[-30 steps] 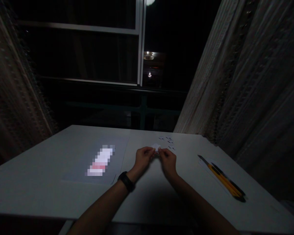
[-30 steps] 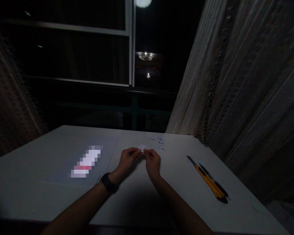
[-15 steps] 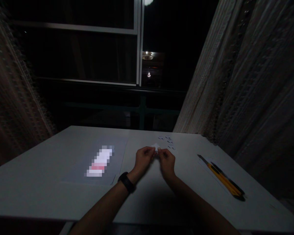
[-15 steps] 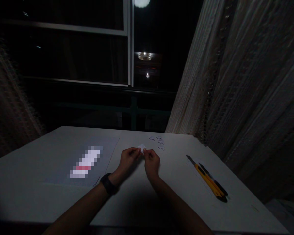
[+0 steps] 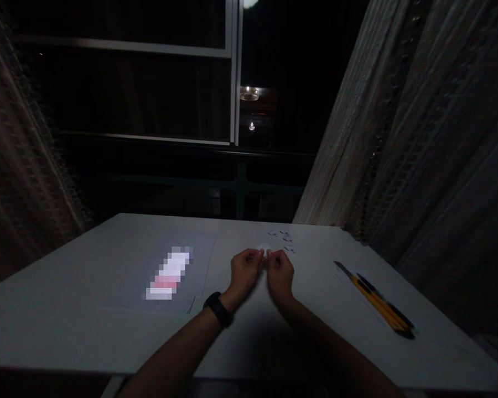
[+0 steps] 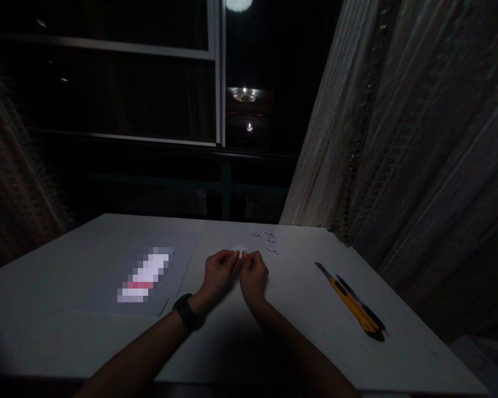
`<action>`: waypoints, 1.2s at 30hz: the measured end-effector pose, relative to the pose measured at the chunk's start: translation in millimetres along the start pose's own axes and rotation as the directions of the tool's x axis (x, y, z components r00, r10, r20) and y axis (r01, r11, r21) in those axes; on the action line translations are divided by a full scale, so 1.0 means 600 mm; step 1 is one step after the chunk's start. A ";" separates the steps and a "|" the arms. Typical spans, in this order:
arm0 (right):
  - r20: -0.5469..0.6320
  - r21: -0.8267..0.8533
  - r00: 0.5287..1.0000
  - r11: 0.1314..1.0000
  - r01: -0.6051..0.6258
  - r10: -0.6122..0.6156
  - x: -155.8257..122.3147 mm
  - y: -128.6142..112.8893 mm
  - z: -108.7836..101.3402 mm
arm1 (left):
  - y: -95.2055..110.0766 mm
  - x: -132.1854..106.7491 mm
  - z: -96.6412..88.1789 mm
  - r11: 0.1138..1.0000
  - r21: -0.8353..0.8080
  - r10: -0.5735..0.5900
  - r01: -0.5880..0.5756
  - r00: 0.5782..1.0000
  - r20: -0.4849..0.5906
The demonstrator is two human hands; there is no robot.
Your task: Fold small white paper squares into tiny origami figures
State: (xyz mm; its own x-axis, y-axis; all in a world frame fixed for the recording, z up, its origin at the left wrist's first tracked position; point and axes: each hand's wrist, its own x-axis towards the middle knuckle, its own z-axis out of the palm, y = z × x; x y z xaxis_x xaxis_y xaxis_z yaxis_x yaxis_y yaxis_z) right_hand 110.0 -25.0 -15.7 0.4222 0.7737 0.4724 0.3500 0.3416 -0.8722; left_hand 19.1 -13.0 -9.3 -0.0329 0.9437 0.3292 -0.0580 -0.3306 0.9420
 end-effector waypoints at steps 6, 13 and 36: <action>0.081 0.117 0.997 0.993 -0.027 0.017 0.009 0.000 -0.004 | 0.009 0.008 -0.007 0.997 -0.065 -0.031 0.032 0.999 0.015; 0.203 0.239 0.979 0.970 -0.036 -0.013 0.014 0.008 -0.004 | 0.010 0.012 -0.013 0.998 -0.047 -0.035 0.036 0.999 0.014; 0.364 0.320 0.928 0.924 -0.209 0.084 0.034 -0.007 -0.019 | 0.018 -0.003 -0.006 0.896 0.383 0.200 -0.224 0.975 0.100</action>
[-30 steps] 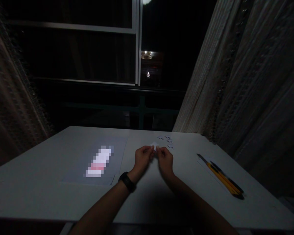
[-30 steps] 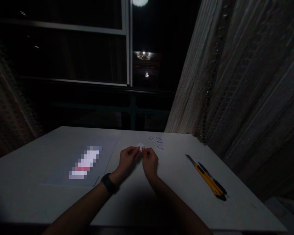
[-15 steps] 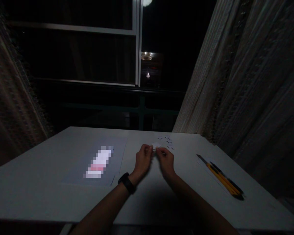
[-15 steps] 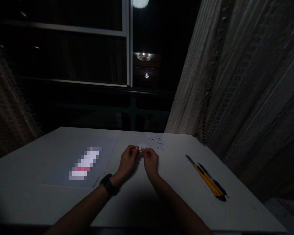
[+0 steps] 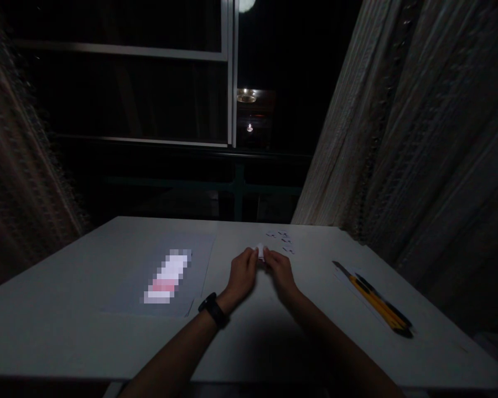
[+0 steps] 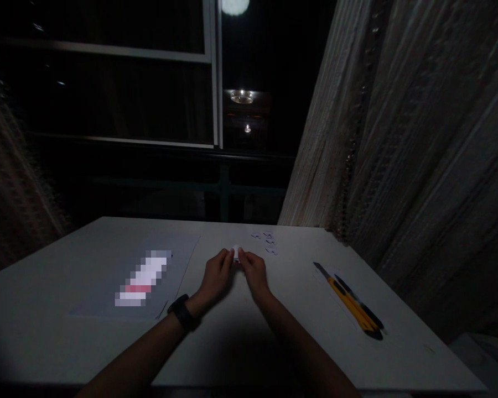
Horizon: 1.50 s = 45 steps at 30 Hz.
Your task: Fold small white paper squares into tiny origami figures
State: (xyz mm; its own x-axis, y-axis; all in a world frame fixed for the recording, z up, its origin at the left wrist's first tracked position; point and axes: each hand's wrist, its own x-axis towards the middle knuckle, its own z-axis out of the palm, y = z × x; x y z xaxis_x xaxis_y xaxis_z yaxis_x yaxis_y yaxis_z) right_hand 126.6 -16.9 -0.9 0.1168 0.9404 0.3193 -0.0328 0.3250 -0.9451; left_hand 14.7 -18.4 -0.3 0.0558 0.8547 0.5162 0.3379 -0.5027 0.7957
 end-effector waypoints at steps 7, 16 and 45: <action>0.117 0.035 0.993 0.999 -0.028 0.024 -0.006 0.002 0.007 | -0.002 0.000 0.003 0.990 -0.137 -0.037 0.043 0.998 0.048; 0.007 0.242 0.997 0.968 -0.071 0.071 -0.021 -0.009 0.026 | 0.005 0.003 0.013 0.900 -0.416 -0.116 0.133 0.991 0.065; 0.065 -0.136 0.997 0.990 0.043 -0.034 0.012 0.002 -0.025 | 0.000 0.004 -0.007 0.997 -0.068 -0.040 0.041 0.999 0.020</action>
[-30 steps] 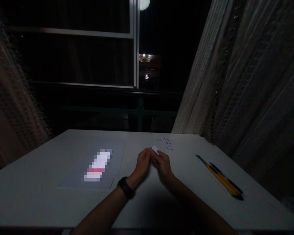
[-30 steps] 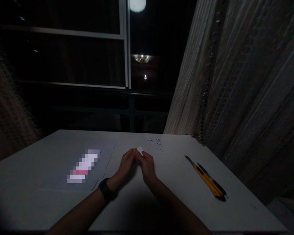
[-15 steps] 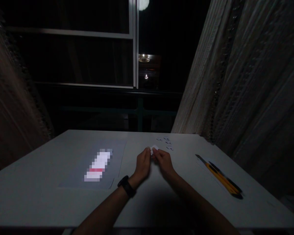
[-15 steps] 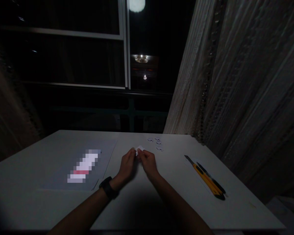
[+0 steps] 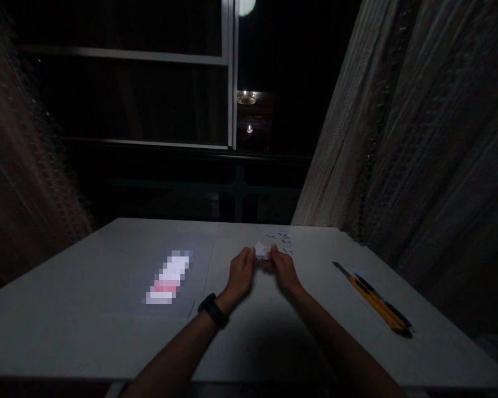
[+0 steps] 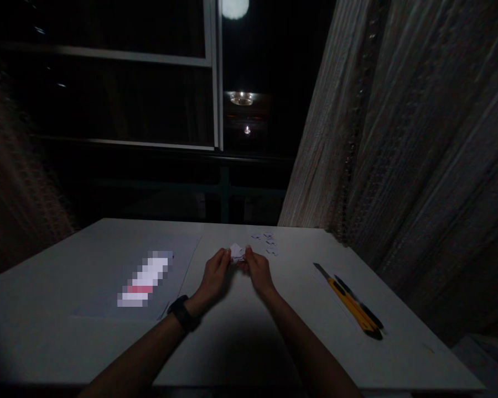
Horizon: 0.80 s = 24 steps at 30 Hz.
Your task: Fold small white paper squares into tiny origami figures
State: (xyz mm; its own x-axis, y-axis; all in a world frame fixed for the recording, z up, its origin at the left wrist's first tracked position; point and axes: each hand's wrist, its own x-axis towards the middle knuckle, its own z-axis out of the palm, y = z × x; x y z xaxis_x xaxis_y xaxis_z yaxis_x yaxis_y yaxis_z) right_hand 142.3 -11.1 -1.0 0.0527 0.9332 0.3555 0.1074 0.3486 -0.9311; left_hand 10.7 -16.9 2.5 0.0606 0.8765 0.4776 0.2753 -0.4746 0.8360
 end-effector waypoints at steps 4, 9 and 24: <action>0.011 -0.117 0.994 0.987 0.112 -0.112 0.000 0.004 0.000 | -0.012 0.001 0.005 0.996 0.085 0.011 -0.013 1.000 0.017; -0.004 -0.170 0.990 0.976 0.138 -0.141 -0.004 0.011 0.007 | -0.012 -0.005 0.009 0.983 0.179 0.024 -0.030 0.999 0.035; 0.181 -0.764 0.976 0.642 0.061 0.122 0.024 0.027 -0.067 | -0.046 0.026 -0.032 0.781 0.616 -0.202 0.103 0.975 0.093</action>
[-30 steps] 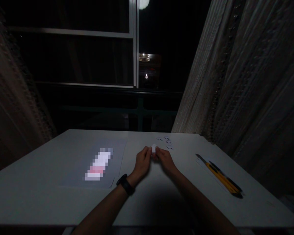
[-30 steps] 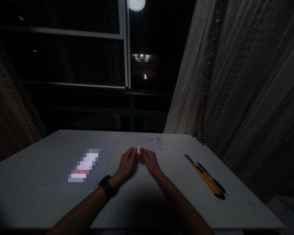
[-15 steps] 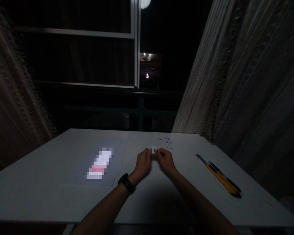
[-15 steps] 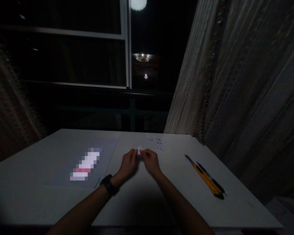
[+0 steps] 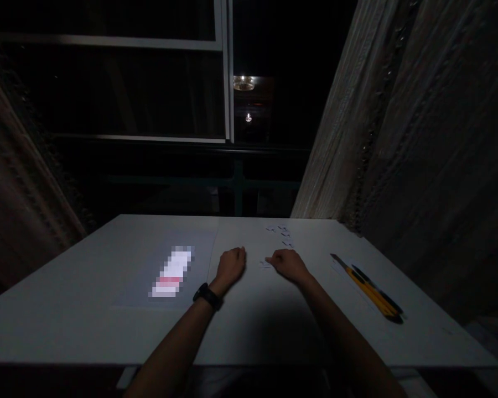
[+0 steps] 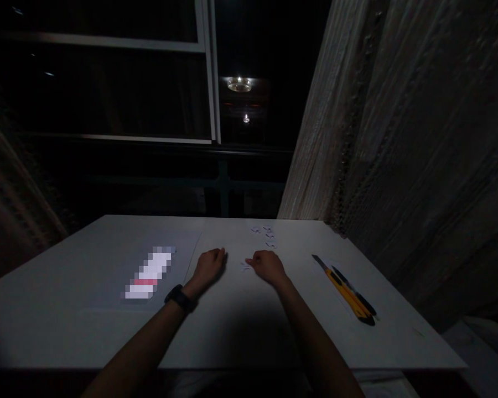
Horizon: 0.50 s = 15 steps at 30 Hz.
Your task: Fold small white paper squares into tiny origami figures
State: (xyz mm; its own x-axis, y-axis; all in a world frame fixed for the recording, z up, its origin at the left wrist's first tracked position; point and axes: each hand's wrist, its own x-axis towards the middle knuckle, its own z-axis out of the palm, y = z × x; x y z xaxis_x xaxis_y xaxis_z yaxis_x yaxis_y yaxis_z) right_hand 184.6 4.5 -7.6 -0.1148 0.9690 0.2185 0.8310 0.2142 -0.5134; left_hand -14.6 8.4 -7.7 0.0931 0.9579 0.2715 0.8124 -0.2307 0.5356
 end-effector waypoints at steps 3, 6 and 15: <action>-0.026 -0.108 0.998 0.993 -0.057 0.055 -0.002 0.010 -0.018 | 0.000 -0.004 0.004 0.998 0.064 0.015 -0.016 1.000 0.003; -0.100 -0.172 0.987 0.974 -0.145 0.129 -0.002 0.015 -0.029 | 0.012 -0.017 0.008 0.987 0.035 0.159 -0.159 0.987 0.011; 0.119 -0.129 0.989 0.989 -0.077 0.092 -0.007 -0.022 -0.009 | 0.028 -0.034 0.010 0.863 0.073 0.500 -0.500 0.866 0.021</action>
State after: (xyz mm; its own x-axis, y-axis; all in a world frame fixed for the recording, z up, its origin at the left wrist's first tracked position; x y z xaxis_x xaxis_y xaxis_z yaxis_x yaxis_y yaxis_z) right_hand 177.1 -2.9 3.0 -0.1016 0.9924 0.0696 0.9006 0.1215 -0.4173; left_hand 0.9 -14.3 -9.2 0.4990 0.7175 0.4860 0.6962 -0.6659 0.2681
